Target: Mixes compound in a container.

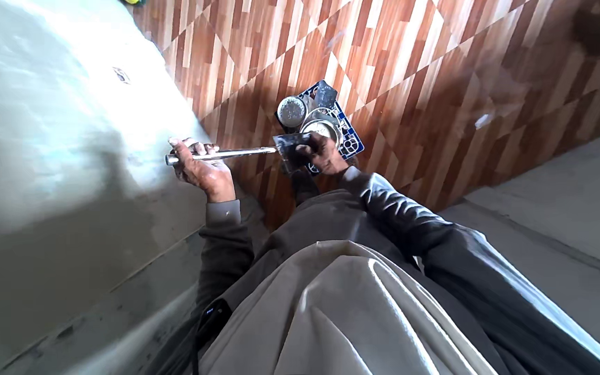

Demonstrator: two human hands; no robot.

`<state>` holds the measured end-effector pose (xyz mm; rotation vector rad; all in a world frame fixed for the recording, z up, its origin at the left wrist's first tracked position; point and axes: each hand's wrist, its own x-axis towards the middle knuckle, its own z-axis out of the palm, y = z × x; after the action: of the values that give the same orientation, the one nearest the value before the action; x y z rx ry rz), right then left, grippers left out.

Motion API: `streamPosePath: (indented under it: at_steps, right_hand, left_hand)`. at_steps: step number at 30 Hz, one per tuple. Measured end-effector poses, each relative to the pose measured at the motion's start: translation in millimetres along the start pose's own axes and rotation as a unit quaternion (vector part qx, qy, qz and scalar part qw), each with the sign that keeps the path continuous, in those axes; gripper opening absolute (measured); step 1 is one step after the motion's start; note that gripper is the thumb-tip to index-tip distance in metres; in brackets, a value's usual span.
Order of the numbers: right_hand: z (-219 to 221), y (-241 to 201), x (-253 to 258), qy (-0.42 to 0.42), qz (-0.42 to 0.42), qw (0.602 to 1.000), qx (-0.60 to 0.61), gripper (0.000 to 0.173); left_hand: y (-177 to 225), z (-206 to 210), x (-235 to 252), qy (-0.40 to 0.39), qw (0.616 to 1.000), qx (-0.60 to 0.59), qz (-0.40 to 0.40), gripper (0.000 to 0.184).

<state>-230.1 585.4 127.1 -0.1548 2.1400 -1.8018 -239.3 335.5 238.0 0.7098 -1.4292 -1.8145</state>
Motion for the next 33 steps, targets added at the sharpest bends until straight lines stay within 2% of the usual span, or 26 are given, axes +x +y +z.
streamPosePath:
  at_steps: [3,9,12,15,20,25,27,29,33]
  right_hand:
    - [13,5,1,-0.001,-0.006,0.999,-0.044,0.033]
    - [-11,91,-2,0.078,0.141,0.980,-0.118,0.040]
    - [-28,113,-1,0.089,0.173,0.970,-0.145,0.041]
    - [-36,99,-3,0.091,0.169,0.967,-0.169,0.037]
    - [-15,37,0,0.087,0.038,0.986,-0.135,0.031]
    - [8,-31,7,0.009,-0.006,1.000,0.015,0.021]
    - [15,-34,10,-0.022,-0.031,0.999,0.038,0.022]
    - [15,-27,13,-0.037,-0.030,0.999,0.008,0.026]
    - [-4,22,14,0.003,0.020,0.996,-0.084,0.033]
  left_hand:
    - [1,4,1,0.023,1.000,0.021,0.002,0.029]
    - [10,-3,10,0.044,0.998,0.037,0.018,0.025]
    - [11,-7,14,0.047,0.998,0.030,0.026,0.027]
    - [11,-11,12,0.050,0.998,0.029,0.017,0.026]
    - [13,-7,4,0.039,0.999,0.020,0.008,0.025]
    - [12,-2,-7,-0.030,0.999,-0.006,0.023,0.032]
    - [14,1,-14,-0.045,0.999,-0.012,0.016,0.033]
    - [16,2,-16,-0.041,0.999,-0.017,0.010,0.034]
    - [19,-4,-12,-0.032,0.999,-0.018,0.010,0.031]
